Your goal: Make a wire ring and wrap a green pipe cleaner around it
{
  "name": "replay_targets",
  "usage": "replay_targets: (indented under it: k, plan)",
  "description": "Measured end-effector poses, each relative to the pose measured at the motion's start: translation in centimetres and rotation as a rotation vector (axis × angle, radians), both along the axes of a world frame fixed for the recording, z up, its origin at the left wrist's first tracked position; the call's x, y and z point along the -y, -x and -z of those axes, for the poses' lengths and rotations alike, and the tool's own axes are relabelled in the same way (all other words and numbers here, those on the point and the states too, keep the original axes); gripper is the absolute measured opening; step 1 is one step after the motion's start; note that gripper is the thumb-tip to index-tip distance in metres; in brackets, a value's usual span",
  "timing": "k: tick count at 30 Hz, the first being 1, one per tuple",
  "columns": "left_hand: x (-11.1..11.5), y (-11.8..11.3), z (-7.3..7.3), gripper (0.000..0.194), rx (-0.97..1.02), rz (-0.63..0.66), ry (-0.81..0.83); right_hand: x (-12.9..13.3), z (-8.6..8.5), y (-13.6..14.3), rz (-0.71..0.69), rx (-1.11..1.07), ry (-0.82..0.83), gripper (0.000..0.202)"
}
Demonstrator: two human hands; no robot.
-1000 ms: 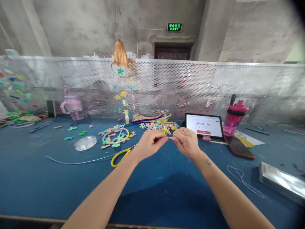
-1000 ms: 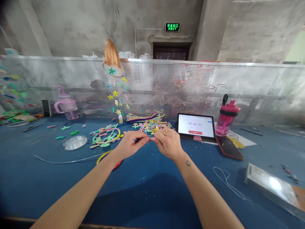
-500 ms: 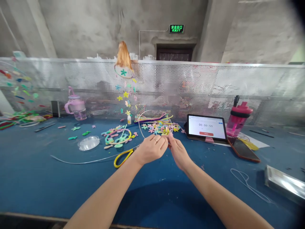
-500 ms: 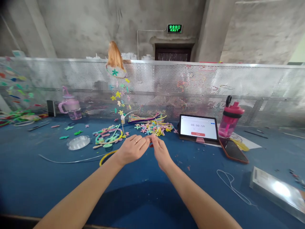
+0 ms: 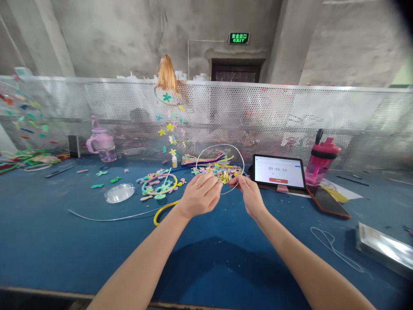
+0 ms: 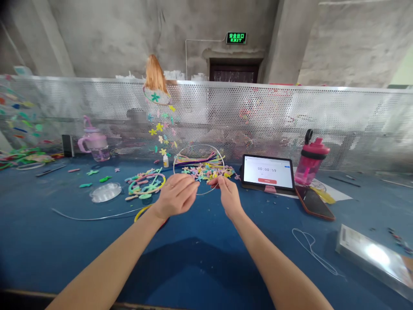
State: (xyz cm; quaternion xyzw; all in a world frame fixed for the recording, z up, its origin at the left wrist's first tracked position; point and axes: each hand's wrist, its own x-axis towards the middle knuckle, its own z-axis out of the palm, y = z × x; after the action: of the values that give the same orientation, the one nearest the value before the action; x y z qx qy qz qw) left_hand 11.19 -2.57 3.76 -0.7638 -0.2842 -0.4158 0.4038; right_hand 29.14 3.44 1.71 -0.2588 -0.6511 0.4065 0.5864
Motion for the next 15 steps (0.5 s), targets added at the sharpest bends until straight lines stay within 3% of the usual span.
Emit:
replay_targets:
  k: [2, 3, 5, 7, 11, 15]
  plan:
    - [-0.4, 0.8, -0.4, 0.032, 0.264, 0.084, 0.051, -0.5, -0.2, -0.5, 0.002, -0.004, 0.001, 0.037]
    - [-0.7, 1.1, -0.5, 0.036, 0.489, 0.194, 0.170, -0.7, -0.2, -0.7, 0.000, -0.004, 0.002, 0.036]
    - [-1.3, 1.2, -0.7, 0.037, 0.961, 0.484, 0.535, -0.9, -0.2, -0.9, -0.005, -0.003, 0.011, 0.036]
    - [-1.8, 1.0, -0.7, 0.032, 1.219, 0.730, 0.896, -1.0, 0.0, -1.0, -0.009, -0.010, 0.037, 0.035]
    - [-2.2, 0.7, -0.3, 0.041, 1.242, 0.916, 1.224, -1.4, 0.3, -1.1, -0.065, -0.067, 0.150, 0.035]
    - [-2.2, 1.2, 0.0, 0.041, 1.315, 1.055, 1.344, -1.4, 0.3, -1.0, -0.207, -0.110, 0.249, 0.038]
